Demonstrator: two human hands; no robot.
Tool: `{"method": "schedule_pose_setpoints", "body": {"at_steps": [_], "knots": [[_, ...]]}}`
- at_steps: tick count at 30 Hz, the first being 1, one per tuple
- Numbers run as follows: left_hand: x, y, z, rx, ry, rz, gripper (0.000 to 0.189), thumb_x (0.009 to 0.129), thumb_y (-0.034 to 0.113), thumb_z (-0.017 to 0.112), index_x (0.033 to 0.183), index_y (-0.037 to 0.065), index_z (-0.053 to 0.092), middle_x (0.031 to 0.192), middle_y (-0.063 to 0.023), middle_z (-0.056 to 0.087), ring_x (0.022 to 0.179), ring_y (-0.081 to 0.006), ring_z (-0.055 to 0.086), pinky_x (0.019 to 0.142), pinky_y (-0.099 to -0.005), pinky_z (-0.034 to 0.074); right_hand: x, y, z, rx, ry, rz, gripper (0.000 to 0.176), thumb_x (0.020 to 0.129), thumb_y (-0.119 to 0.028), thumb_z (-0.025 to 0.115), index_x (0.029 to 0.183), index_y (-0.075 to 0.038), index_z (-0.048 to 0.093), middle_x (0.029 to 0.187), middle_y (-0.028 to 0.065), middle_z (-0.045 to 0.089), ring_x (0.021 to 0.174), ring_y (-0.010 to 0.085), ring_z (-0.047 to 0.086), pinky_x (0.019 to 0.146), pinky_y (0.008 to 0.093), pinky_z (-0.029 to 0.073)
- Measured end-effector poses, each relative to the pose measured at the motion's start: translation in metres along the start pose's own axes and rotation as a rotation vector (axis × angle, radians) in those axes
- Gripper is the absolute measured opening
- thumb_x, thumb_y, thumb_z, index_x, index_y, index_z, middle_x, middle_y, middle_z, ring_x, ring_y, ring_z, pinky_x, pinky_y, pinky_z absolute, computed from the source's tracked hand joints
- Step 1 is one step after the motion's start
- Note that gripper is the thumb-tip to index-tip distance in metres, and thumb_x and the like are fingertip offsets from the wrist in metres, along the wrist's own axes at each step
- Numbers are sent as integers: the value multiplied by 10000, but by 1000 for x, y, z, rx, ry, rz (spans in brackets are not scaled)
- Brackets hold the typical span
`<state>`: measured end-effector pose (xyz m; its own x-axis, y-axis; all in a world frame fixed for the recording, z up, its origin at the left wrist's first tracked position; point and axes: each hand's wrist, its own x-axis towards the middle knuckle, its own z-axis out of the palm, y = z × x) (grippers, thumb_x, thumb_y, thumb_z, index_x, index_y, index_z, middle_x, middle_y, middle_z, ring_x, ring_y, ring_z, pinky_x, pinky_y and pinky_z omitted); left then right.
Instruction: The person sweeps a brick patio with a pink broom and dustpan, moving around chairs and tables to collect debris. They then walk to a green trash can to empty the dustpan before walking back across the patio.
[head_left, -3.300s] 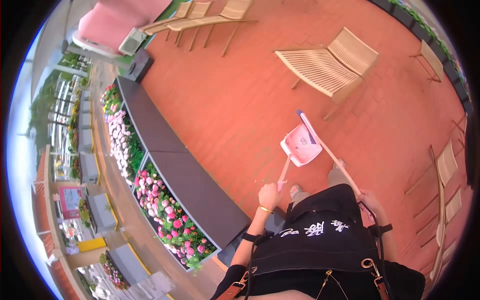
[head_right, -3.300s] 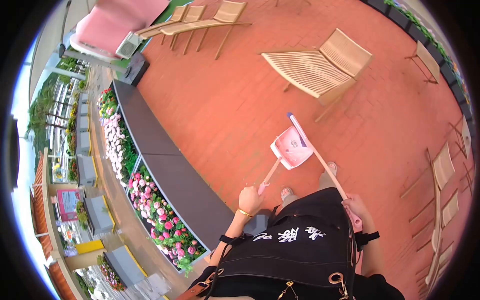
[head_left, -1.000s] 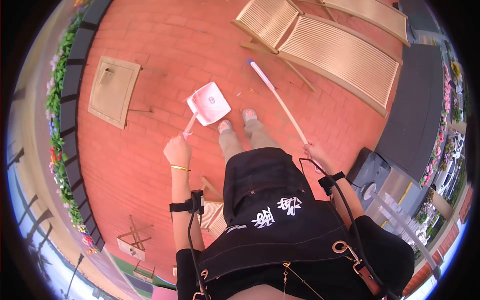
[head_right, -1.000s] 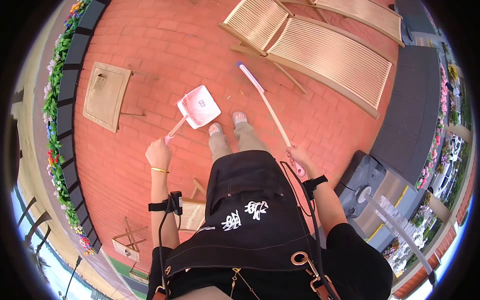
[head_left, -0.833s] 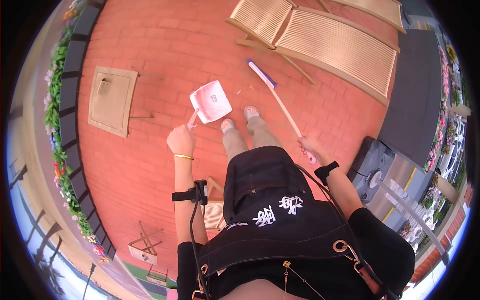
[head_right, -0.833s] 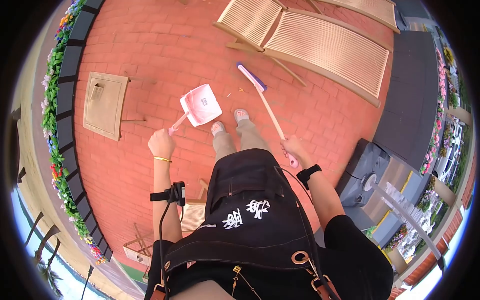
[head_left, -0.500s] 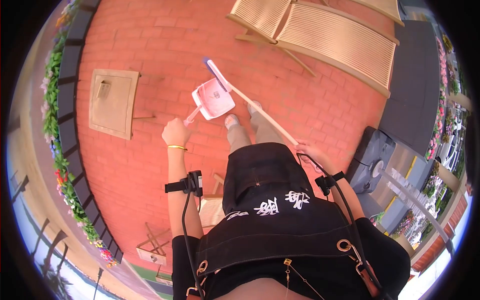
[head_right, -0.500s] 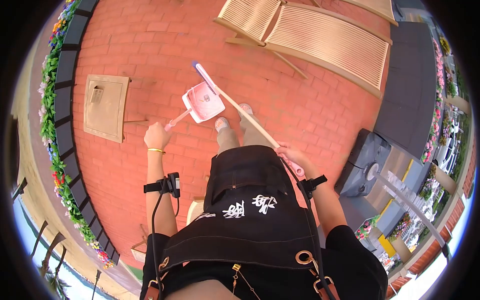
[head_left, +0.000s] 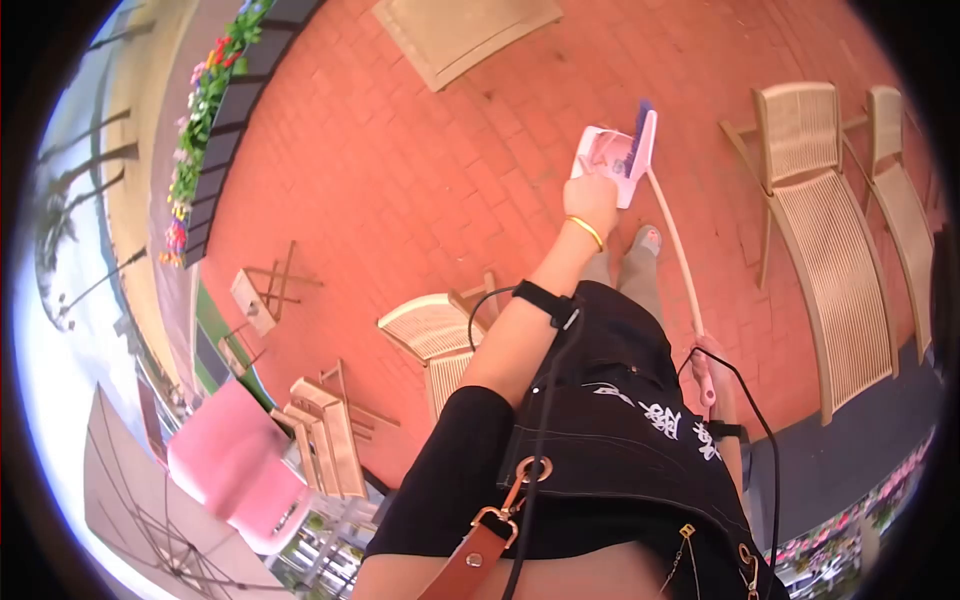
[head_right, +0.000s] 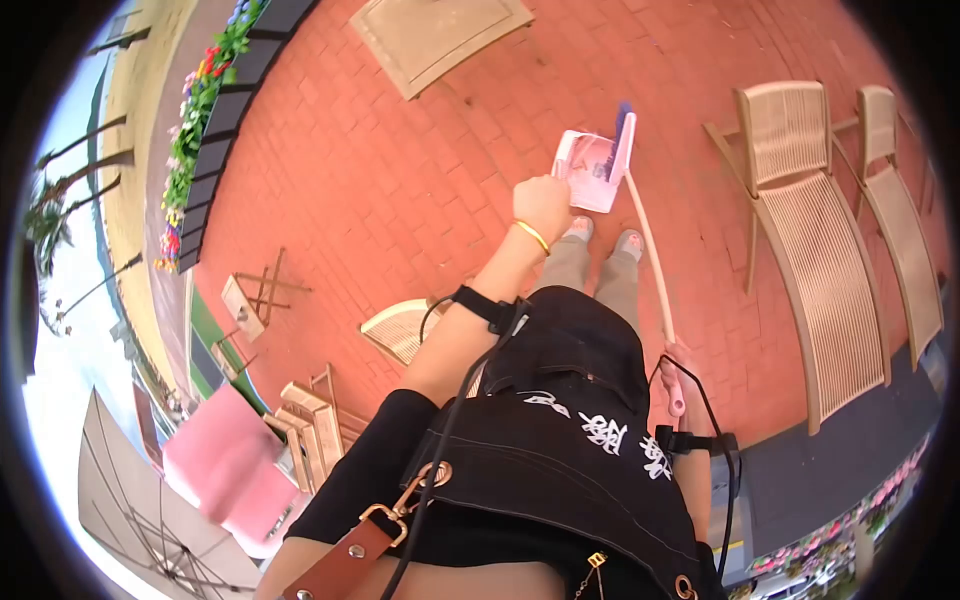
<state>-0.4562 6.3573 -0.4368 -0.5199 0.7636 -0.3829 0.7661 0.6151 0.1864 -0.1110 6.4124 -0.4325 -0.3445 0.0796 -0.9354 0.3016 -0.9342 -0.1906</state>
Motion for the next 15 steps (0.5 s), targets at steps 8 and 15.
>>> {"method": "schedule_pose_setpoints", "body": {"at_steps": [8, 15], "knots": [[-37, 10, 13, -61, -112, -129, 102, 707, 113, 546, 708, 134, 647, 723, -37, 623, 673, -170, 612, 528, -278, 466, -21, -46, 10, -796, 234, -155, 368, 788, -89, 452, 1152, -47, 420, 491, -22, 405, 308, 46, 359, 243, 184, 268], [-54, -11, 23, -185, 32, -81, 77, 638, 127, 576, 632, 58, 610, 627, -115, 596, 607, -239, 611, 515, -335, 479, 23, -47, 38, -382, 208, -3, 82, 785, -82, 458, 853, -36, 461, 515, -9, 404, 331, 63, 323, 288, 193, 260]]}}
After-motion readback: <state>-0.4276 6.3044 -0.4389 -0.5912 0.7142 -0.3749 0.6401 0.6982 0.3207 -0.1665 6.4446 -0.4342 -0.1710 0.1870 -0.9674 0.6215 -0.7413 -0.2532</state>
